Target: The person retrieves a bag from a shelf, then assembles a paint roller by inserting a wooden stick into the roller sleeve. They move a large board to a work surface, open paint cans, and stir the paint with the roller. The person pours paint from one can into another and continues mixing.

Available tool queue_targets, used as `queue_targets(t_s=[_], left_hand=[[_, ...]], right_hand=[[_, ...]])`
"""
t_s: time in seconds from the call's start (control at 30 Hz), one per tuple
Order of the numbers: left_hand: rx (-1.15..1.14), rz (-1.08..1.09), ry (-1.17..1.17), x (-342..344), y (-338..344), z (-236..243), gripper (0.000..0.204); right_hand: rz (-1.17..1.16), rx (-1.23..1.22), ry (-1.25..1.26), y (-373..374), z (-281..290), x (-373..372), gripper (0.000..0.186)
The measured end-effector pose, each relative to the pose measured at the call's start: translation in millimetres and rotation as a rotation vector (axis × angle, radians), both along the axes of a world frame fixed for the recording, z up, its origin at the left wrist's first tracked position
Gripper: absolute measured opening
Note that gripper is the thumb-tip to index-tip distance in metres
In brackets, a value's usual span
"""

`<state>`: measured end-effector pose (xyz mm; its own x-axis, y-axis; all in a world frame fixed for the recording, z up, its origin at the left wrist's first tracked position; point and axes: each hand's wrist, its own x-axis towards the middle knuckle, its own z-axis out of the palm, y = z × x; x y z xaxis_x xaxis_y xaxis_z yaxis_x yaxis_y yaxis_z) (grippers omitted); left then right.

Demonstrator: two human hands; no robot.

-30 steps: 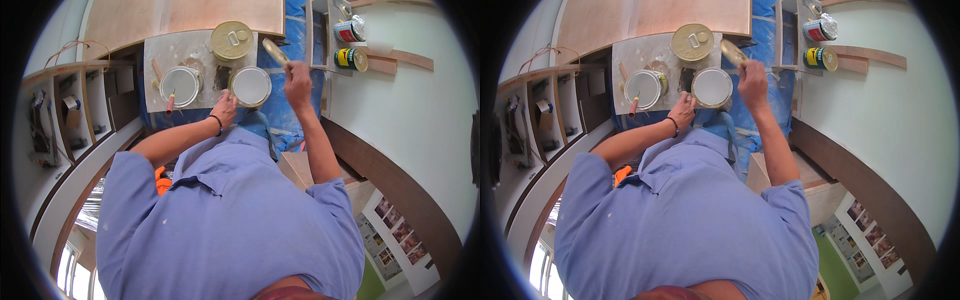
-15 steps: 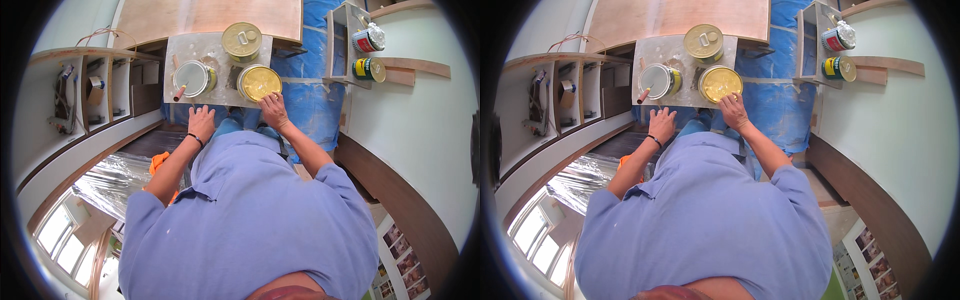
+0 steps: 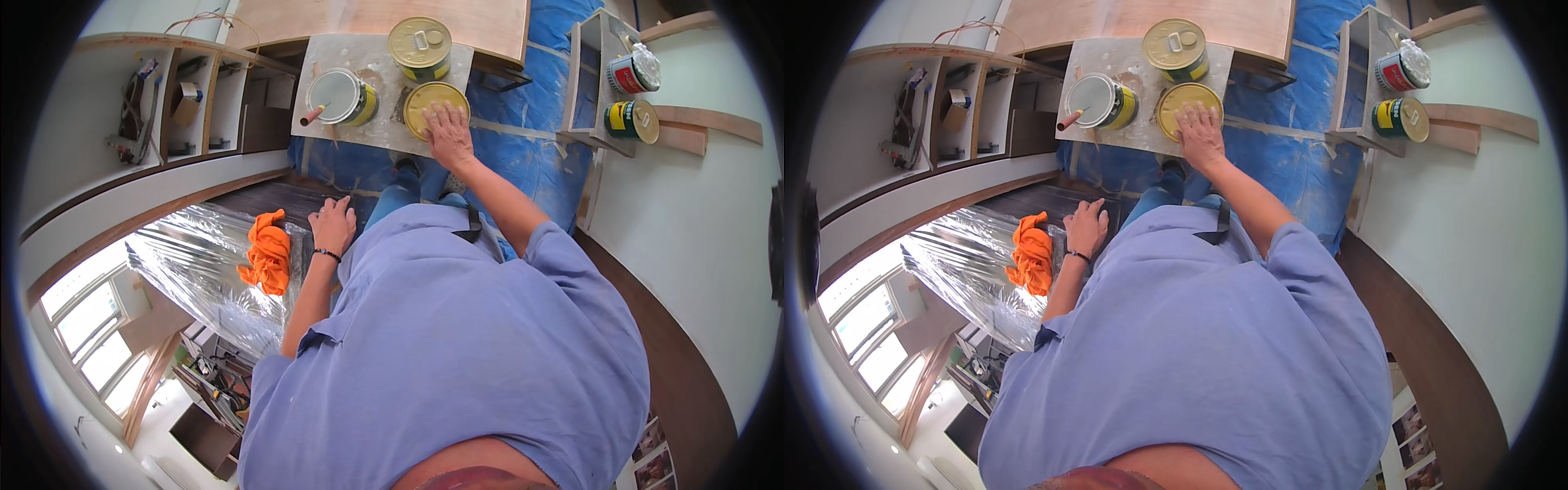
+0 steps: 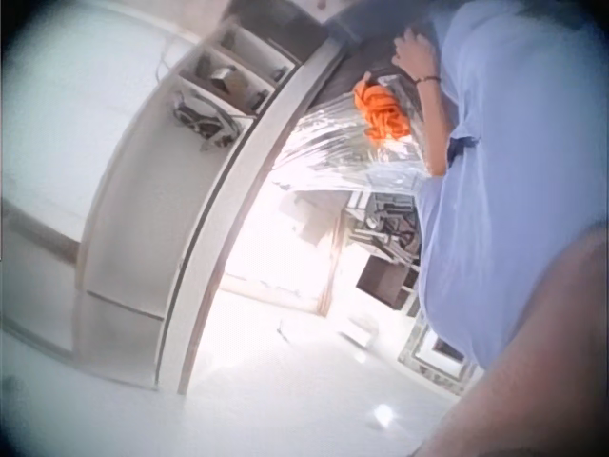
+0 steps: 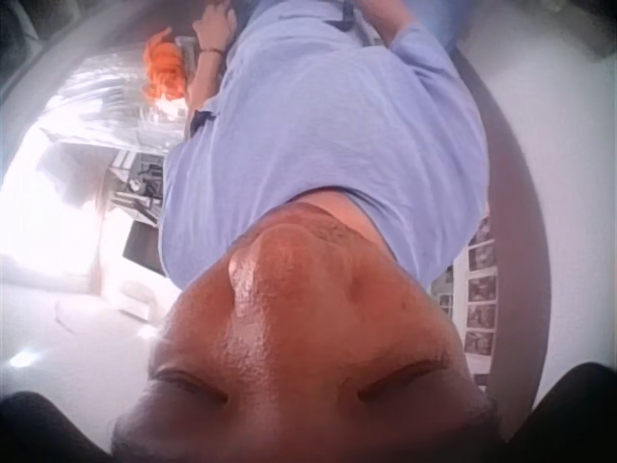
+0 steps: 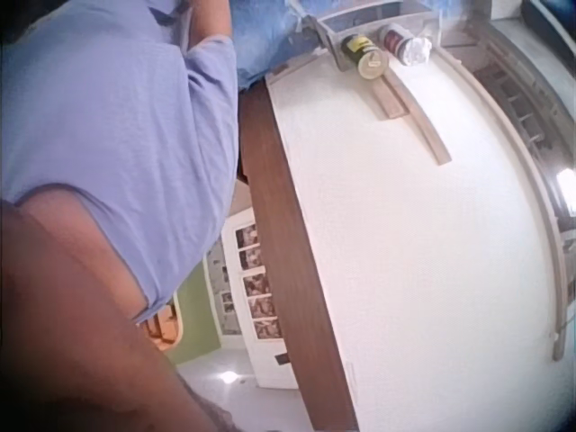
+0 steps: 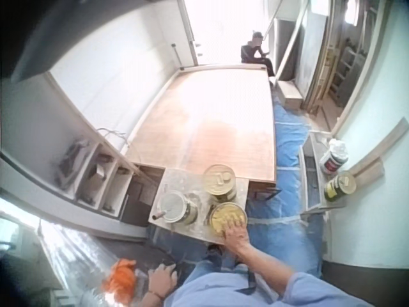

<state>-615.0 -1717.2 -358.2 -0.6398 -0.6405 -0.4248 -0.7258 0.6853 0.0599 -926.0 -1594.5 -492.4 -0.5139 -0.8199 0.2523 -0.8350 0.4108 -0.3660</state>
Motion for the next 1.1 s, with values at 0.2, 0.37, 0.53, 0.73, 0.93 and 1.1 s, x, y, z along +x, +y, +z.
queue_targets(t_s=[0.2, 0.37, 0.53, 0.73, 0.93, 1.1], left_hand=[[0.091, 0.245, 0.000, 28, 25, -3, 0.045], [0.096, 0.317, 0.031, 39, 30, -10, 0.047], [-0.025, 0.392, 0.253, 18, -5, -12, 0.049], [-0.337, 0.289, 0.404, -60, -101, 14, 0.052], [-0.230, 0.185, 0.120, -133, -197, -22, 0.054], [0.022, 0.154, -0.047, -156, -240, -97, 0.042]], right_hand=[[0.067, 0.257, -0.155, -2, 3, -5, 0.048], [0.105, 0.329, -0.177, -1, 14, -4, 0.050], [0.139, 0.397, -0.217, -6, 17, -12, 0.053], [0.144, 0.385, -0.301, -9, 20, -21, 0.050], [-0.046, -0.056, -0.431, 67, 56, -5, 0.041], [-0.349, 0.199, -0.596, 198, 20, 20, 0.041]])
